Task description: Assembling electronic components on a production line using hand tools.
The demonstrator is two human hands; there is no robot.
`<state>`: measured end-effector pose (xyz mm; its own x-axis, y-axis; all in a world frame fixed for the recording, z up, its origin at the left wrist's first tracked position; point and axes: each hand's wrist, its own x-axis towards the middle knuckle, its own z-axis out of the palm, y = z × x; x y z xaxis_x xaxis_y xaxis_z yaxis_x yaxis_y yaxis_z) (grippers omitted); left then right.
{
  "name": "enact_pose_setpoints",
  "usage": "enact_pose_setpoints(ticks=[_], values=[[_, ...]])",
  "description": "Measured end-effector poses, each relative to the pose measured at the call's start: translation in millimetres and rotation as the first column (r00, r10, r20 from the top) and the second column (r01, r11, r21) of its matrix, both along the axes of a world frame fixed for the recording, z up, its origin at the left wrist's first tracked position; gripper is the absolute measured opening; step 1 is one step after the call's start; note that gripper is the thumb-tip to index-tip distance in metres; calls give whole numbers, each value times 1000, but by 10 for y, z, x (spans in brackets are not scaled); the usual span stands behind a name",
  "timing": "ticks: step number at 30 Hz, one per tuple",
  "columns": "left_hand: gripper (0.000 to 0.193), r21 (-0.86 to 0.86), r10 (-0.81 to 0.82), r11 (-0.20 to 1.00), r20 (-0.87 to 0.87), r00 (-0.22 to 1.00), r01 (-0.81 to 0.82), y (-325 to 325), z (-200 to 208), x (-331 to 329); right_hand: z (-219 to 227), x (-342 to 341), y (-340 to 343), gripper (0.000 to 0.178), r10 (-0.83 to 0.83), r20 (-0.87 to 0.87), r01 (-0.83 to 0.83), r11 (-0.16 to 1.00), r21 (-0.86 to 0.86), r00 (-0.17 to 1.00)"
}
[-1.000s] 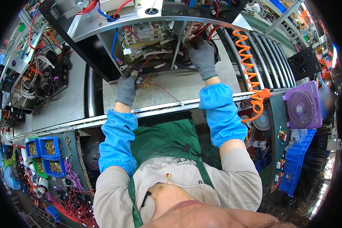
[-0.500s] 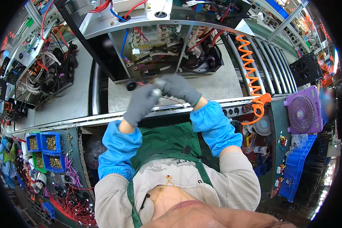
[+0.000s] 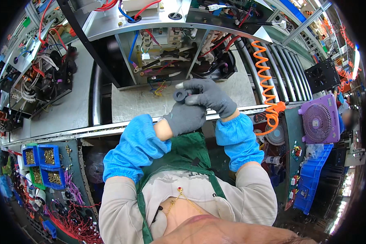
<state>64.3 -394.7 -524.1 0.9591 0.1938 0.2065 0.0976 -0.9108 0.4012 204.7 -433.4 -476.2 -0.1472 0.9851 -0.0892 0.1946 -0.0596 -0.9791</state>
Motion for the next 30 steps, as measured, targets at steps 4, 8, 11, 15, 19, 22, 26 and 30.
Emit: enact_pose_setpoints(ticks=[4,8,11,15,19,22,26,30], values=[[21,-173,-128,970,238,963,172,184,264,-12,289,110,-128,37,-582,-265,633,752,184,769],[25,-199,404,914,530,745,-353,653,411,-95,590,727,-654,22,-724,-333,787,478,389,604],[22,14,450,803,639,623,-595,929,265,9,574,612,-583,22,-825,185,650,541,534,534],[22,38,597,743,414,687,-668,1062,99,81,855,501,-813,21,-710,-40,675,649,351,703],[11,120,498,772,496,711,-624,1049,259,129,328,439,-982,36,-485,-482,642,729,238,729],[11,115,478,792,494,726,-600,1139,189,158,-218,17,-976,36,-319,-847,388,910,-148,425],[14,157,519,749,465,717,-644,1059,268,156,-458,-268,-1231,25,-528,-540,659,749,68,655],[20,54,264,917,658,705,-395,771,89,147,120,-197,-1092,28,261,-903,437,806,399,342]])
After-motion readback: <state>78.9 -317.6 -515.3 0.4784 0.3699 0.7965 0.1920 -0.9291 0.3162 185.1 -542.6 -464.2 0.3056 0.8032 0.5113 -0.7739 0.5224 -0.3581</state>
